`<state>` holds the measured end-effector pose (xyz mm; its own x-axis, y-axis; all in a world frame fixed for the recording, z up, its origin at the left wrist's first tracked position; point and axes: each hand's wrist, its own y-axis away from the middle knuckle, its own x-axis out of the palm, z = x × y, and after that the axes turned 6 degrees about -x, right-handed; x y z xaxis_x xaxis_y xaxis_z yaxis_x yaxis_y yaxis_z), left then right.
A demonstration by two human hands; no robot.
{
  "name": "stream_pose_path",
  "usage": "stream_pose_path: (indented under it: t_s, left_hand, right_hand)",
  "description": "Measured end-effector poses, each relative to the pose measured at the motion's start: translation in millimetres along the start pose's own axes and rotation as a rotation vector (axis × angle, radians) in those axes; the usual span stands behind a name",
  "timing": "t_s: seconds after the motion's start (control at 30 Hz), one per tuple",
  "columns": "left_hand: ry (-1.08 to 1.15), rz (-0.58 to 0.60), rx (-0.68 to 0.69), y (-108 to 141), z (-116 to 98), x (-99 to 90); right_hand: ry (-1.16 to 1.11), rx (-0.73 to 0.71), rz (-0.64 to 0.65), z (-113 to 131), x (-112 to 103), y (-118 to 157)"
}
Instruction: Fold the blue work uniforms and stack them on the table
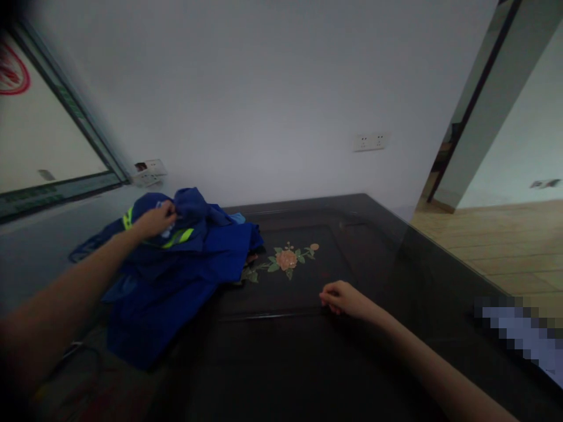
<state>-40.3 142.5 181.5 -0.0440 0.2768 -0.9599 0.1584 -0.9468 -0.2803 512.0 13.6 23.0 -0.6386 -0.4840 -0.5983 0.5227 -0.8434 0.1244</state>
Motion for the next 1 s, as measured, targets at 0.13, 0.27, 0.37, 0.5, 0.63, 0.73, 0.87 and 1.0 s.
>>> stream_pose_path:
  t_s: [0.13, 0.27, 0.37, 0.5, 0.63, 0.73, 0.87, 1.0]
  left_hand:
    - [-0.028, 0.008, -0.016, 31.5, 1.3, 96.7]
    - [-0.038, -0.051, -0.050, 36.1, 3.0, 116.0]
    - [-0.119, -0.141, -0.079, 32.9, -10.3, 100.8]
    - [-0.153, -0.232, -0.193, 40.7, -42.9, 82.5]
    - [-0.004, -0.315, -0.179, 72.7, -79.6, 80.2]
    - [0.014, -0.160, -0.089, 105.7, -98.0, 94.7]
    - [-0.067, -0.083, -0.039, 131.9, -98.0, 122.2]
    - [-0.091, -0.133, -0.095, 125.0, -79.6, 134.6]
  right_hand:
    - [0.047, -0.003, -0.093, -4.5, 13.2, -0.6]
    - [0.104, -0.007, -0.155, 0.8, 13.3, 3.2]
    - [0.174, -0.005, -0.183, 4.6, 13.8, 5.8]
    - [0.238, -0.066, -0.213, 4.9, 16.7, 8.7]
    - [0.303, -0.068, -0.232, 6.4, 19.6, 9.1]
    - [0.364, -0.043, -0.242, 10.1, 21.4, 8.1]
    - [0.366, -0.031, -0.216, 10.4, 22.2, 9.5]
    - [0.321, -0.103, -0.199, 7.2, 21.4, 14.3]
